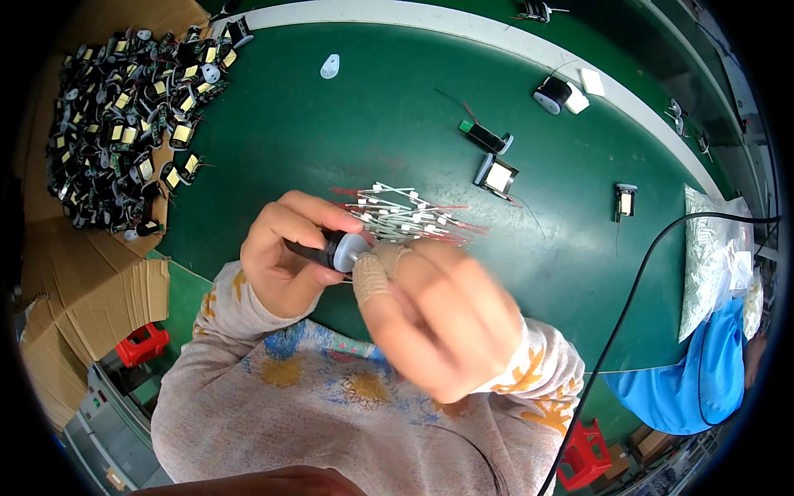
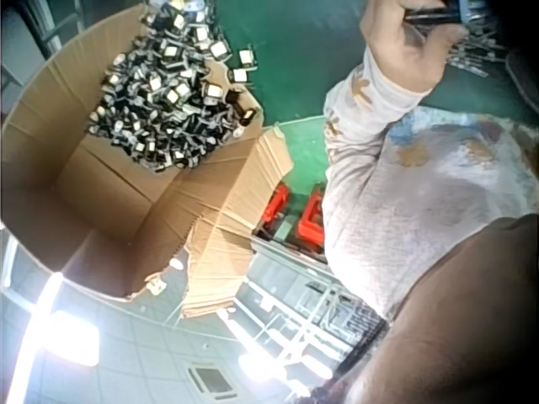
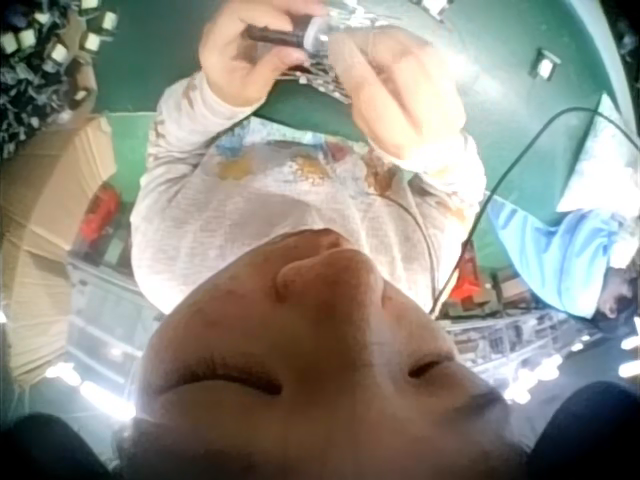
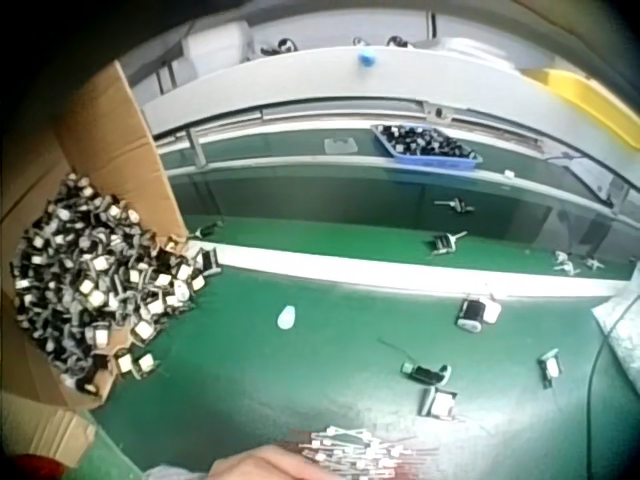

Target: The person assembles electronic components by inserting small pins into a plastic base and fitting it into a housing on a workbench.

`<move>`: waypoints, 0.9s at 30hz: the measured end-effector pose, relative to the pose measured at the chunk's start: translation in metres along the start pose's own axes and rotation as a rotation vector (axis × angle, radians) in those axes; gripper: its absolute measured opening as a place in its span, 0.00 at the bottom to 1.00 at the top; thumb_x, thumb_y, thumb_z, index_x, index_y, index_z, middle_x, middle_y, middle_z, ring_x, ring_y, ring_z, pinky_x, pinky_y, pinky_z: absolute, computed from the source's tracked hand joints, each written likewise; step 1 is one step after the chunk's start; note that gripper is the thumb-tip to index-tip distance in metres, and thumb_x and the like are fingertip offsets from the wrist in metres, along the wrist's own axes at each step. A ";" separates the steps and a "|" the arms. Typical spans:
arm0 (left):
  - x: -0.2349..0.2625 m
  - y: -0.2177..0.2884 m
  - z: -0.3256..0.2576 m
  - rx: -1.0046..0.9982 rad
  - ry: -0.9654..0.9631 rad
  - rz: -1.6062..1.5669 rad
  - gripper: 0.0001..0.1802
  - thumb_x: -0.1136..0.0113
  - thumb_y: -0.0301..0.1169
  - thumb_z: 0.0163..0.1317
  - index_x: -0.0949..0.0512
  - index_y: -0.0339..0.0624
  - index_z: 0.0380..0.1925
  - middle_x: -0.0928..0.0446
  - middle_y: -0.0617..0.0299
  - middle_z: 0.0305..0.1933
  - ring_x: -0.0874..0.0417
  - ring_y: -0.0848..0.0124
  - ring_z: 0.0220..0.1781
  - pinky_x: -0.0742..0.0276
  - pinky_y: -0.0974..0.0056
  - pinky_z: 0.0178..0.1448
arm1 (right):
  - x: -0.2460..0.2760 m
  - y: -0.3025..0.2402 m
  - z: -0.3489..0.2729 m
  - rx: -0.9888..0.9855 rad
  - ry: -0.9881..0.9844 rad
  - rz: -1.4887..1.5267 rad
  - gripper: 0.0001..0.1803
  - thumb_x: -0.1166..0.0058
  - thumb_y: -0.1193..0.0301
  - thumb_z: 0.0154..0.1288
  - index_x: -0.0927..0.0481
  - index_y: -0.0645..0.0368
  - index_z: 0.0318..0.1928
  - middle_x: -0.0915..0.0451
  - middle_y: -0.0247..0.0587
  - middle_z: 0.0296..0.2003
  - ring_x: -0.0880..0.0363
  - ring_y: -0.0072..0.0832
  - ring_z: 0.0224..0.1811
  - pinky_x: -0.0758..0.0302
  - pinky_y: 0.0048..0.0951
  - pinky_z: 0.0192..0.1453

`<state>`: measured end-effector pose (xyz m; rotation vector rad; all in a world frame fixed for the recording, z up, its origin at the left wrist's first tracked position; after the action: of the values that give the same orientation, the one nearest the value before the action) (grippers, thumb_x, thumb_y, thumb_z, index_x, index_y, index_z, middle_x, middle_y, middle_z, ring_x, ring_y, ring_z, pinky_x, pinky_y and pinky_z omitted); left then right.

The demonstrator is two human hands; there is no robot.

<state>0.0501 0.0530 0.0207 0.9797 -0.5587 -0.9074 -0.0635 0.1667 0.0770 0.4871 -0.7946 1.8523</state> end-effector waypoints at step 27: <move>-0.003 0.015 0.017 0.132 -0.005 0.100 0.13 0.34 0.22 0.48 0.31 0.34 0.29 0.25 0.49 0.38 0.21 0.68 0.40 0.28 0.68 0.46 | -0.007 0.008 -0.005 -0.178 0.138 0.120 0.14 0.44 0.85 0.33 0.20 0.65 0.28 0.23 0.46 0.26 0.23 0.35 0.26 0.25 0.28 0.30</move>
<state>0.0420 0.0512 0.0417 1.0588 -0.6722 -0.7915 -0.0681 0.1638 0.0663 0.1997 -0.9008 1.8819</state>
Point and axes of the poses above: each hand's wrist, its own z-axis towards the middle knuckle, its own x-axis out of the back of the hand, y = z × x, the point moved 3 cm from there along z, towards the middle knuckle
